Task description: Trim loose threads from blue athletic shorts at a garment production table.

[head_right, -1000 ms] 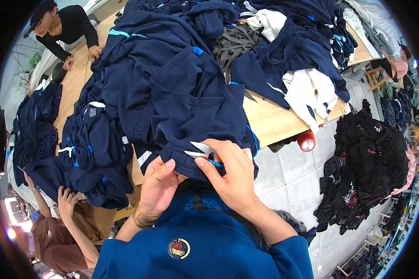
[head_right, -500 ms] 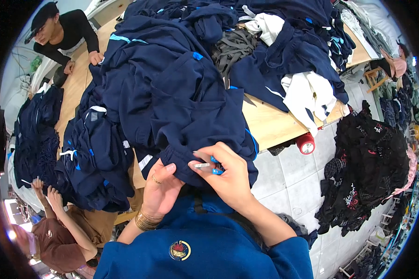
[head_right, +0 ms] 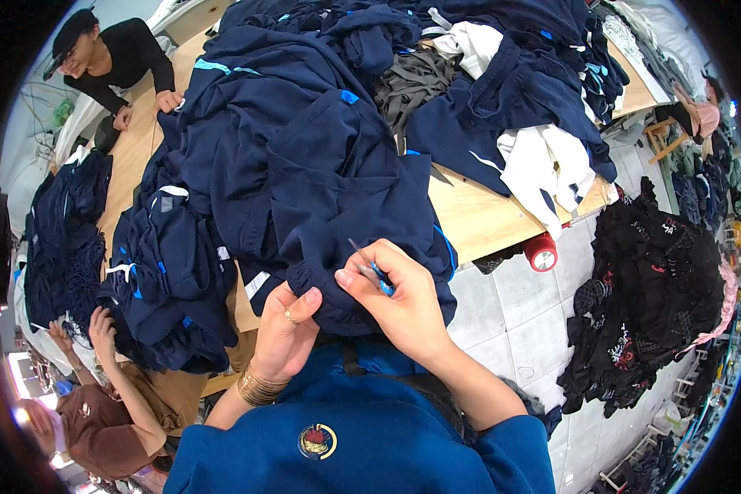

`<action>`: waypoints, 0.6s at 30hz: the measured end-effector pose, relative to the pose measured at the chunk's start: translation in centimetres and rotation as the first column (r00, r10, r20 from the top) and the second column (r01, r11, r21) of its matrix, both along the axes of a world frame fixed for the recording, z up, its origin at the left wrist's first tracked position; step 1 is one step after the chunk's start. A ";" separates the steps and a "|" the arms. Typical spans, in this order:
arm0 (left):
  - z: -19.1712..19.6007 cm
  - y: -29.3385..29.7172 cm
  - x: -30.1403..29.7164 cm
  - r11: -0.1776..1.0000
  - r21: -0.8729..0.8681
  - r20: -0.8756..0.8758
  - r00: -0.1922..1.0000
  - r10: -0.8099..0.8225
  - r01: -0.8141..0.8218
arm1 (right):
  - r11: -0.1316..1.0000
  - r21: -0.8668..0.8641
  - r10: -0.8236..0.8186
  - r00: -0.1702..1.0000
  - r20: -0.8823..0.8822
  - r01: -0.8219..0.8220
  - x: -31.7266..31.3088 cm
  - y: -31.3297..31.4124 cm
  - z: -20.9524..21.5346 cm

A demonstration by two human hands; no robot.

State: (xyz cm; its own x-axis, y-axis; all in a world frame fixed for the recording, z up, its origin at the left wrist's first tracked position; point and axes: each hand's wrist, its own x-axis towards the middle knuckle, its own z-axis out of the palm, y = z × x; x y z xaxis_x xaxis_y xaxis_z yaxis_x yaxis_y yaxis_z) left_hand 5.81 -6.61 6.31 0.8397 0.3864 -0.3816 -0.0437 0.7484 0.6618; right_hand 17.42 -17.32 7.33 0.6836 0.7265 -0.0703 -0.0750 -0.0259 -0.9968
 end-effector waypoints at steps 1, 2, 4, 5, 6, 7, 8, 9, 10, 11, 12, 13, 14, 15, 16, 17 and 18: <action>0.1 -0.1 0.2 1.000 0.000 0.016 1.000 0.001 -0.001 | 1.000 0.018 -0.011 1.000 -0.007 0.011 -0.1 0.0 0.1; 0.2 -0.1 0.3 1.000 0.002 0.031 1.000 0.006 -0.006 | 1.000 0.020 -0.007 1.000 -0.007 0.007 -0.1 0.1 0.3; 0.2 0.0 0.1 0.999 0.038 0.028 1.000 0.010 -0.011 | 0.998 0.031 -0.058 0.992 0.115 0.054 0.0 0.1 1.1; 0.1 0.0 0.1 0.997 0.070 0.025 1.000 0.005 -0.007 | 1.000 -0.006 -0.006 0.988 0.154 0.007 0.0 0.0 1.4; 0.1 0.0 0.0 0.997 0.070 0.024 1.000 0.004 -0.005 | 1.000 -0.006 -0.008 0.988 0.154 0.009 0.1 0.2 1.3; 0.1 0.0 0.0 0.998 0.071 0.020 1.000 0.000 -0.001 | 0.998 -0.026 0.056 0.995 0.087 -0.054 0.3 0.4 1.0; 0.1 0.0 0.1 0.997 0.071 0.016 1.000 -0.005 0.004 | 0.992 -0.041 0.117 0.993 0.019 -0.116 0.4 0.6 0.5; 0.1 0.0 0.1 0.997 0.073 0.017 1.000 -0.008 0.007 | 0.992 0.027 0.126 0.992 0.014 -0.126 0.4 0.8 -0.3; 0.1 0.0 0.1 0.999 0.046 0.025 1.000 0.000 -0.001 | 0.992 0.029 0.124 0.992 0.014 -0.124 0.4 0.9 -0.1; 0.1 -0.1 0.1 1.000 0.016 0.030 1.000 0.009 -0.009 | 0.991 0.054 0.132 0.979 -0.156 -0.125 0.3 0.8 0.1; 0.1 -0.2 0.1 1.000 0.015 0.028 1.000 0.007 -0.008 | 0.989 0.080 0.141 0.936 -0.322 -0.122 0.2 0.8 0.2; 0.2 -0.1 0.1 1.000 0.016 0.031 1.000 0.003 -0.003 | 0.990 0.079 0.140 0.936 -0.324 -0.120 0.0 0.8 0.1; 0.3 0.0 0.3 1.000 0.022 0.040 0.999 -0.001 0.001 | 0.990 0.093 0.136 0.899 -0.415 -0.107 -0.1 0.9 0.0; 0.4 -0.1 0.2 1.000 0.025 0.042 0.999 -0.003 0.001 | 0.990 0.107 0.133 0.854 -0.503 -0.092 -0.3 0.9 0.0; 0.4 -0.3 0.0 1.000 0.003 0.048 0.999 0.007 -0.007 | 0.990 0.118 0.126 0.854 -0.504 -0.076 -0.8 0.8 0.1; 0.3 -0.4 0.0 1.000 -0.020 0.054 0.998 0.016 -0.015 | 0.993 0.113 0.099 0.845 -0.525 -0.046 -1.2 0.9 0.1; 0.5 -0.4 0.3 1.000 -0.017 0.057 0.998 0.014 -0.013 | 0.994 0.106 0.072 0.835 -0.546 -0.016 -1.3 1.1 0.0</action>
State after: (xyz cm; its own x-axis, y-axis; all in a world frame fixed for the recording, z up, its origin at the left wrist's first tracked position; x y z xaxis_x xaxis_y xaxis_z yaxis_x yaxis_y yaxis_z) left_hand 6.15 -7.00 6.76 0.8551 0.3916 -0.3397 -0.0909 0.7584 0.6454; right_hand 16.11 -16.21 7.34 0.5198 0.7772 -0.3545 -0.6112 0.0484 -0.7900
